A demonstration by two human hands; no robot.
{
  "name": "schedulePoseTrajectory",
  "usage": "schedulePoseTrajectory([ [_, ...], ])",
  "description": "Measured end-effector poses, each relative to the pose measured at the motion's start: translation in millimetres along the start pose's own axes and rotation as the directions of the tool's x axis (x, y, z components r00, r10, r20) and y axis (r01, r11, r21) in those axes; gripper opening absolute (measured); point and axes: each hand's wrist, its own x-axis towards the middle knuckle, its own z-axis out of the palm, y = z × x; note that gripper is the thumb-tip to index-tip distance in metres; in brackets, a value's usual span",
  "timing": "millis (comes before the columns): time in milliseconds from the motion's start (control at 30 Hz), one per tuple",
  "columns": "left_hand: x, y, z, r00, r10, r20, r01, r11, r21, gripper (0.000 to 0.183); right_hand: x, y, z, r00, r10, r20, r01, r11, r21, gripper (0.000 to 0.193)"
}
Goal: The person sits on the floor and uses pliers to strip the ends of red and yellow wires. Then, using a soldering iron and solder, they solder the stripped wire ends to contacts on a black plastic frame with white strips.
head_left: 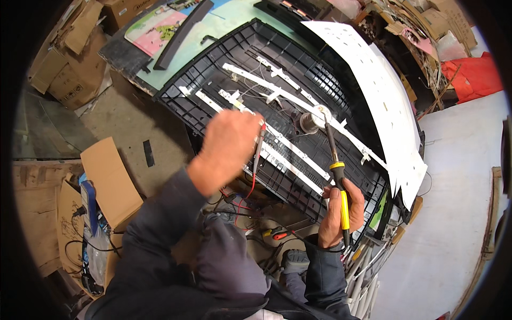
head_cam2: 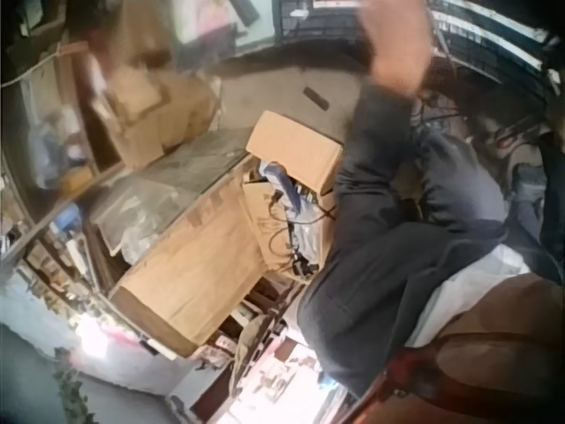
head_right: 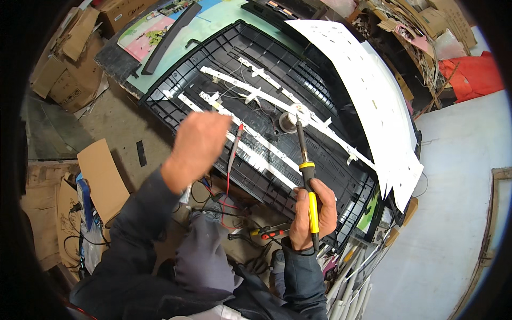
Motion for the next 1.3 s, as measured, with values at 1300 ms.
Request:
schedulePoseTrajectory([
  [1300,15.7,1.3,57.1,0.895,0.374,0.244,-0.371,0.927,-0.06,0.006,-13.6,-9.3,7.6,0.994,0.007,0.107,-0.012,0.999,0.043,0.028],
])
